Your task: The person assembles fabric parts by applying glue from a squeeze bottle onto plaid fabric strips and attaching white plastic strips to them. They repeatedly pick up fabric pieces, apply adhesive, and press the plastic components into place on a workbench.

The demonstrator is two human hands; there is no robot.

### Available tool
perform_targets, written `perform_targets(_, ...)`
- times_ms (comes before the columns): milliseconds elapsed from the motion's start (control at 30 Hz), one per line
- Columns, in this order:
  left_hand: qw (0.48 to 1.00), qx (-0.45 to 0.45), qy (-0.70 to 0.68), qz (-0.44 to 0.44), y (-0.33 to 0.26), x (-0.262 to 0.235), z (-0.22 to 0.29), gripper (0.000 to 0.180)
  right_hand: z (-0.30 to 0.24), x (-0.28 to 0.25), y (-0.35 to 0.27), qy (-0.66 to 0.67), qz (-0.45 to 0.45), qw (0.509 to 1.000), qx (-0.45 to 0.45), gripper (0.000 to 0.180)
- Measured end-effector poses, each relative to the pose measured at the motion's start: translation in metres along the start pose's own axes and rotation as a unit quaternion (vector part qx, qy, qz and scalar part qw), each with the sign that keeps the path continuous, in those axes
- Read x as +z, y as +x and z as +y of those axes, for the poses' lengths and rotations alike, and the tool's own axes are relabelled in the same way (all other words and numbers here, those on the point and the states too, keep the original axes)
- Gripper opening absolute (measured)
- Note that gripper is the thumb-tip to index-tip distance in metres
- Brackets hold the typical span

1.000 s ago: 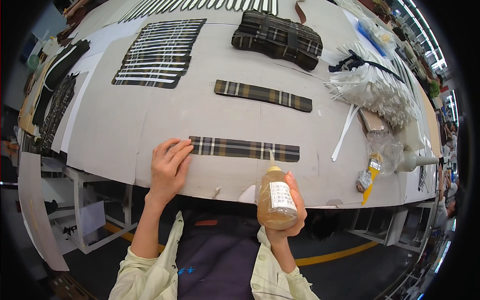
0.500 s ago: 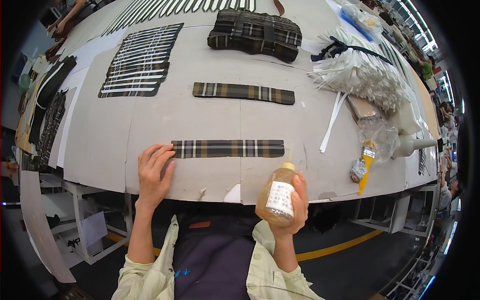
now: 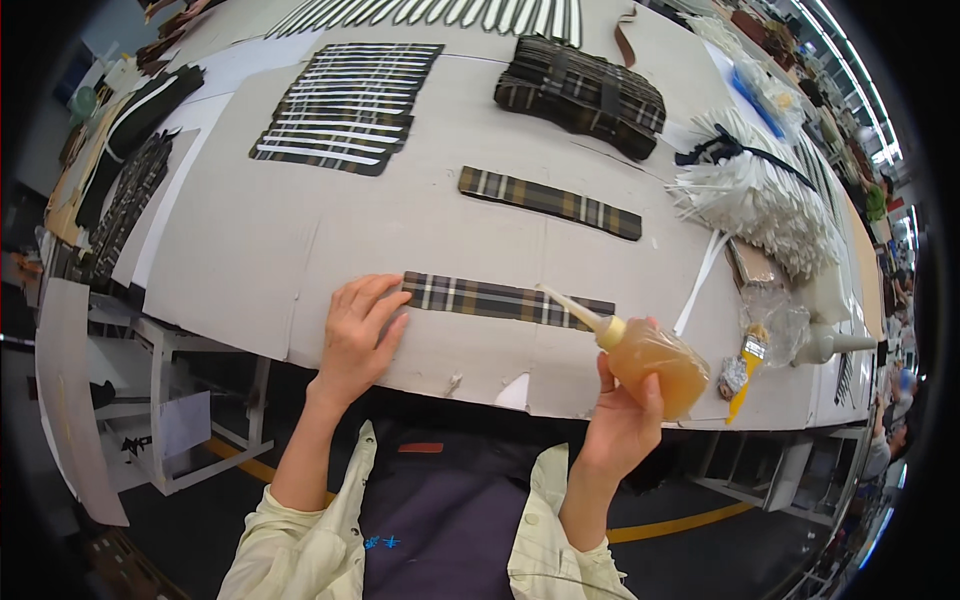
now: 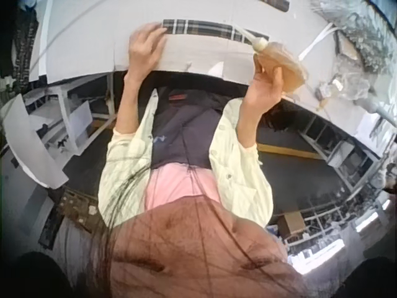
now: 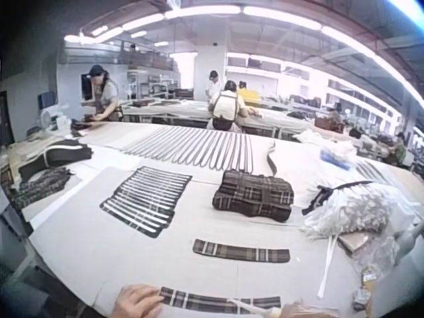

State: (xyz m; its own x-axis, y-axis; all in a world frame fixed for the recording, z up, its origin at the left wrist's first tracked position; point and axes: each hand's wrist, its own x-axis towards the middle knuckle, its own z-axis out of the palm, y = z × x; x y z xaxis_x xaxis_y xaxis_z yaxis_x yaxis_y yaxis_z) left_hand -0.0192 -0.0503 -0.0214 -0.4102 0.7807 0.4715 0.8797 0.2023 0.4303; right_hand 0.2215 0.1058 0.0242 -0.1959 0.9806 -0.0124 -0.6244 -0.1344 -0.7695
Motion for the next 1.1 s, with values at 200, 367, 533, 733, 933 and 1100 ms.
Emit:
perform_targets(200,1.0,-0.005,-0.003,0.005,-0.003,-0.001,-0.003,0.025,0.031,0.01,-0.011,0.017,-0.013,0.995,0.094,0.055)
perform_targets(367,1.0,-0.003,-0.007,0.007,-0.003,-0.002,-0.004,0.024,0.047,0.013,-0.017,-0.039,-0.044,0.996,0.063,0.053)
perform_targets(533,1.0,0.006,-0.01,0.005,-0.003,0.0,-0.006,0.026,0.062,0.022,-0.031,-0.194,-0.124,0.972,-0.052,0.062)
perform_targets(733,1.0,0.006,-0.011,0.003,-0.002,0.0,-0.004,0.026,0.072,0.018,-0.042,-0.309,-0.283,0.873,-0.249,0.069)
perform_targets(933,1.0,0.0,-0.004,0.009,-0.002,-0.001,-0.004,0.025,0.076,0.025,-0.045,-0.387,-0.377,0.749,-0.383,0.052)
perform_targets(1100,1.0,0.002,-0.003,0.01,-0.001,-0.002,-0.002,0.024,0.084,0.03,-0.045,-0.367,-0.411,0.744,-0.377,0.046)
